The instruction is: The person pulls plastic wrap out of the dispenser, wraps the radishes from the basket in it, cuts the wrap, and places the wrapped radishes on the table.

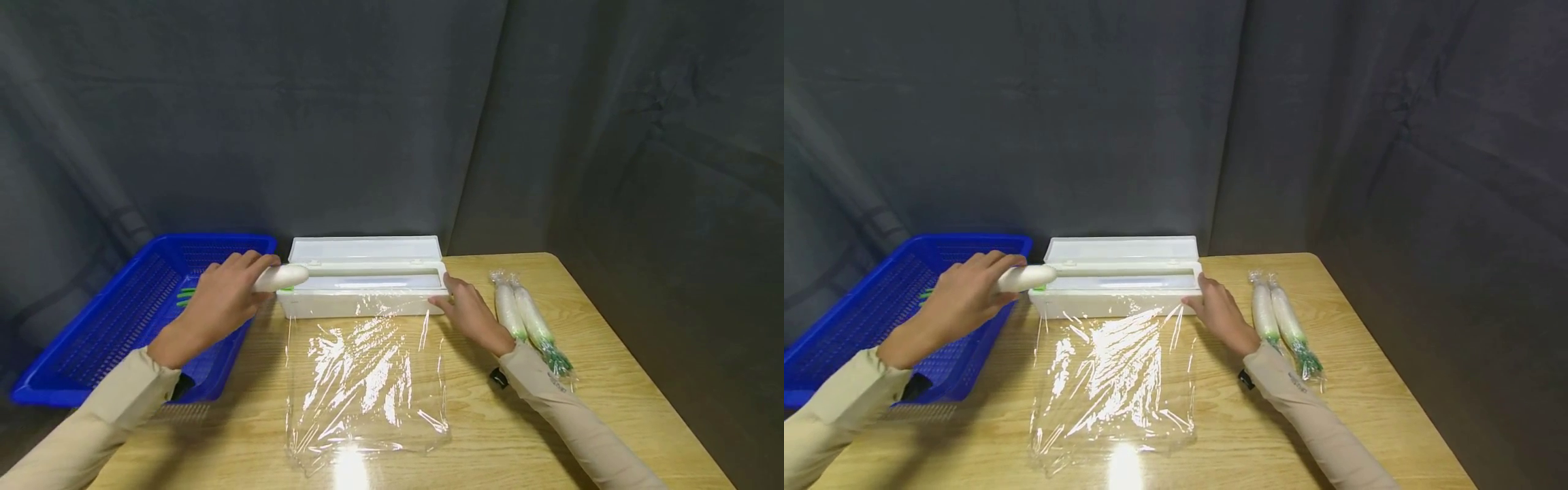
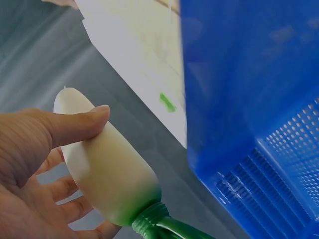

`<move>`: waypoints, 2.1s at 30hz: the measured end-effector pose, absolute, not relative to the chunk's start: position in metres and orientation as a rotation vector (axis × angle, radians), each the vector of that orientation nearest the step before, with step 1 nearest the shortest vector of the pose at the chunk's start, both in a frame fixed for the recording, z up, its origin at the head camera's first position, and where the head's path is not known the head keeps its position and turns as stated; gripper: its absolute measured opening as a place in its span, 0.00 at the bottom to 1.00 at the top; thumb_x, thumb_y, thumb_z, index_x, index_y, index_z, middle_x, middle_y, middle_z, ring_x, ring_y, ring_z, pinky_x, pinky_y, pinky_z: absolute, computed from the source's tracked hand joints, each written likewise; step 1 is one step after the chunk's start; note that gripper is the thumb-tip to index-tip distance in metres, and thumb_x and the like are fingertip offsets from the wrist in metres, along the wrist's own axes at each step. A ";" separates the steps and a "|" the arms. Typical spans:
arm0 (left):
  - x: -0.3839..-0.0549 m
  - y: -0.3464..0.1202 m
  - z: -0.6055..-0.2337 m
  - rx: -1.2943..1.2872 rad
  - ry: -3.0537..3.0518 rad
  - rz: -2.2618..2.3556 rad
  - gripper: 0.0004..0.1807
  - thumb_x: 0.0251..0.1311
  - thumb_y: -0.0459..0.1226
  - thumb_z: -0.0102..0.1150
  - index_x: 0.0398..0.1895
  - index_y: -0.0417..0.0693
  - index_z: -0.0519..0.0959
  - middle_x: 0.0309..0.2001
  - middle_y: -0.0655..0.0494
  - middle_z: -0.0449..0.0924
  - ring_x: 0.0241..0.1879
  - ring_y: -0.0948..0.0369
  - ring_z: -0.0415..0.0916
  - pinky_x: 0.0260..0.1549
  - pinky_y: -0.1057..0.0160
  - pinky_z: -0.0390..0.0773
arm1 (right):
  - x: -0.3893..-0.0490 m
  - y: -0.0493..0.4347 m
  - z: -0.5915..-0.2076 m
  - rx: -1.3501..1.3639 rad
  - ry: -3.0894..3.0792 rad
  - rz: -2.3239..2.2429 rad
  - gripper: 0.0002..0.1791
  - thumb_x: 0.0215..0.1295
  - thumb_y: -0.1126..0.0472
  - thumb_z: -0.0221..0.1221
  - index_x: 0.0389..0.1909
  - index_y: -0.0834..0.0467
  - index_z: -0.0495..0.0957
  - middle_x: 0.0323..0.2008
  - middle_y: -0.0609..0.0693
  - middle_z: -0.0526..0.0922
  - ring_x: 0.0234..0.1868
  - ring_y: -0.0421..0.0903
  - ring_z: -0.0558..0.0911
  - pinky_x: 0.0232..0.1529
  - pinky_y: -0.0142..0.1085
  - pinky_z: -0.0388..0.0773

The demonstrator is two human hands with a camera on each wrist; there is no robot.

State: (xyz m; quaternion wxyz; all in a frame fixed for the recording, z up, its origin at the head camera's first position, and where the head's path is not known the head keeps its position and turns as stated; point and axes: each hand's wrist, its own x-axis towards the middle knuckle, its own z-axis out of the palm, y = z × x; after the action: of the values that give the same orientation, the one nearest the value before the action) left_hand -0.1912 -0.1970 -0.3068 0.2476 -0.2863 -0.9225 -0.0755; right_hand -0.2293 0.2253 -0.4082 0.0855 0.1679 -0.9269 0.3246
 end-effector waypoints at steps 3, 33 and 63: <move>-0.187 -0.186 -0.309 -0.806 -2.515 -0.180 0.31 0.48 0.31 0.81 0.58 0.44 0.79 0.47 0.42 0.84 0.43 0.42 0.80 0.29 0.43 0.78 | -0.229 0.226 -0.409 0.499 -2.772 0.960 0.40 0.75 0.57 0.63 0.72 0.81 0.58 0.70 0.77 0.67 0.70 0.69 0.72 0.69 0.57 0.71; -0.168 -0.126 -0.328 -1.007 -2.368 -0.180 0.28 0.50 0.38 0.83 0.55 0.46 0.81 0.45 0.48 0.83 0.46 0.48 0.81 0.38 0.47 0.81 | -0.231 0.223 -0.411 0.497 -2.755 0.970 0.40 0.74 0.57 0.64 0.72 0.81 0.59 0.70 0.76 0.68 0.71 0.68 0.71 0.69 0.56 0.72; -0.137 -0.077 -0.372 -1.187 -2.469 -0.334 0.32 0.50 0.43 0.82 0.59 0.47 0.81 0.46 0.50 0.85 0.42 0.55 0.83 0.38 0.53 0.86 | -0.229 0.221 -0.410 0.467 -2.764 0.948 0.40 0.73 0.57 0.64 0.72 0.81 0.60 0.69 0.76 0.68 0.71 0.69 0.71 0.69 0.57 0.71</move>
State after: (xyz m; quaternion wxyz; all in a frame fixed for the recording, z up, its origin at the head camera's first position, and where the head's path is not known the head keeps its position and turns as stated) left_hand -0.1371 -0.0767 -0.3716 0.1897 -0.4222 -0.8784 -0.1189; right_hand -0.2292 0.2214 -0.4102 0.0909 0.1573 -0.9301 0.3191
